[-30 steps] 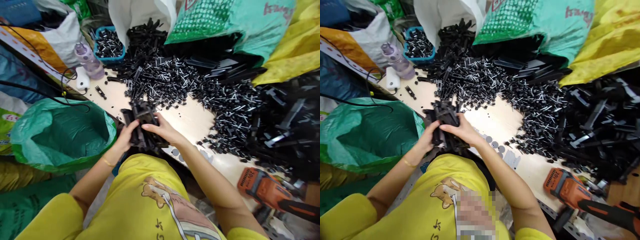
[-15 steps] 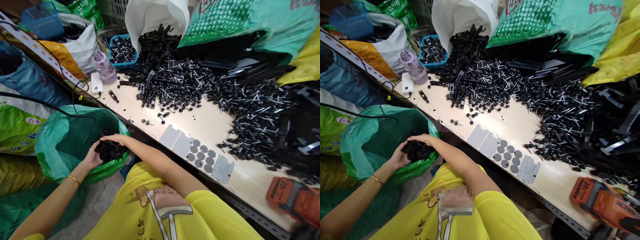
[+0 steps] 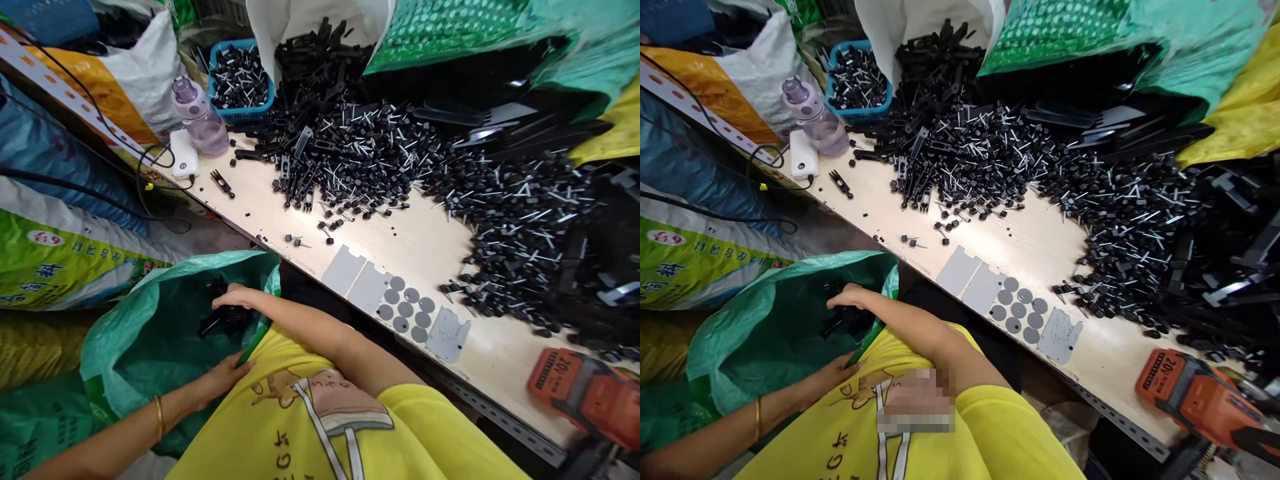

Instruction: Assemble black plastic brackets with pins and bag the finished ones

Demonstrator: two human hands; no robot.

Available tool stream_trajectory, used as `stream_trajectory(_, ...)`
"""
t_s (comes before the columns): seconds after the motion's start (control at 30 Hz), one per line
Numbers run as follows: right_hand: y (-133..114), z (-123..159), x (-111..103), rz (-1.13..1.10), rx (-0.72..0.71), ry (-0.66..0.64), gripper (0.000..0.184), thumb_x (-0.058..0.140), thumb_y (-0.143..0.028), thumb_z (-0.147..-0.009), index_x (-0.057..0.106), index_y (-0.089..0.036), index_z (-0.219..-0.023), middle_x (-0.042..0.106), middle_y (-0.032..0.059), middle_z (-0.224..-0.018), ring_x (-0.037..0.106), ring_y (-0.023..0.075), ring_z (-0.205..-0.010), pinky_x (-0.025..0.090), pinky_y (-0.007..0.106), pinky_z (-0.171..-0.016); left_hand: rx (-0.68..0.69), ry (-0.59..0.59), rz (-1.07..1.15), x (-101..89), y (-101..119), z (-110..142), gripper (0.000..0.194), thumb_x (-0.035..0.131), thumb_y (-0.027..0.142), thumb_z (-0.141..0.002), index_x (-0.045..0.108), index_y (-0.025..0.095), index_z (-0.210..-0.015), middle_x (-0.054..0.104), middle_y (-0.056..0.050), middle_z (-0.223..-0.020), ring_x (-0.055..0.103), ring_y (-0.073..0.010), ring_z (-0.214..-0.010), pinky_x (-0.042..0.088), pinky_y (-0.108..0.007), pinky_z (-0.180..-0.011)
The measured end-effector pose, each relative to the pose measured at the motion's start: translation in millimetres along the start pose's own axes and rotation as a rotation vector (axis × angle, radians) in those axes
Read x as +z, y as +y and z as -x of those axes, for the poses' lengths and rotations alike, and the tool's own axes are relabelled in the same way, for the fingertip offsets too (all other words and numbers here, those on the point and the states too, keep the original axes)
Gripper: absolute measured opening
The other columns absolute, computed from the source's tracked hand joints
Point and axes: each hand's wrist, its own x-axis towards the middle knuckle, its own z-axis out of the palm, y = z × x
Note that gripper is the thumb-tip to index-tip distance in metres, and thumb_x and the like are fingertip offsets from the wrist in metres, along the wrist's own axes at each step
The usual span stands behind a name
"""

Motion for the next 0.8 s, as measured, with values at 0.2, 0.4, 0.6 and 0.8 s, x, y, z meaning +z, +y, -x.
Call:
stream_trajectory(0.2,-1.2,47.9,-35.5,0.367,-0.287,0.318,0.077,0.068,-0.049,-0.062,0.041,-0.018,-0.128,0.038,0.0205,-0.136,0.059,0.0378,-0.107,0.050,0.049,-0.085,0.169,0.178,-0.048,-11.4,33.1,-15.0,0.074,0.067,0.064,-0.068,0.054,0.026,-0.131,0.064,-0.005,-0.123,0.053,-0.0339,-0.120,0.040,-0.047,-0.103)
stream_trajectory(0.4,-1.4,90.0,-74.3,0.553,-0.291,0.415,0.075,0.067,-0.048,-0.065,0.041,-0.023,-0.130,0.031,0.0190,-0.141,0.062,0.0356,-0.102,0.050,0.048,-0.083,0.413,0.249,-0.322,-3.2,60.9,-15.1,0.058,0.062,0.060,-0.074,0.061,0.027,-0.123,0.058,-0.001,-0.130,0.046,-0.0317,-0.128,0.026,-0.046,-0.113)
stream_trajectory(0.6,34.2,100.3,-66.2,0.406,-0.123,0.380,0.078,0.072,-0.052,-0.061,0.047,-0.022,-0.129,0.047,0.0175,-0.129,0.060,0.0354,-0.106,0.049,0.045,-0.085,0.444,0.015,-0.577,29.3,44.4,-4.6,0.047,0.048,0.056,-0.086,0.057,0.033,-0.127,0.062,0.001,-0.126,0.060,-0.0283,-0.113,0.039,-0.042,-0.105)
stream_trajectory(0.8,40.0,108.8,-58.5,-0.064,-0.338,-0.116,0.064,0.070,-0.058,-0.064,0.057,-0.026,-0.117,0.066,0.0006,-0.107,0.063,0.0198,-0.099,0.051,0.026,-0.076,0.445,-0.081,-0.665,29.8,58.4,-4.3,0.047,0.054,0.051,-0.084,0.057,0.032,-0.127,0.072,-0.002,-0.103,0.065,-0.0265,-0.094,0.045,-0.040,-0.096)
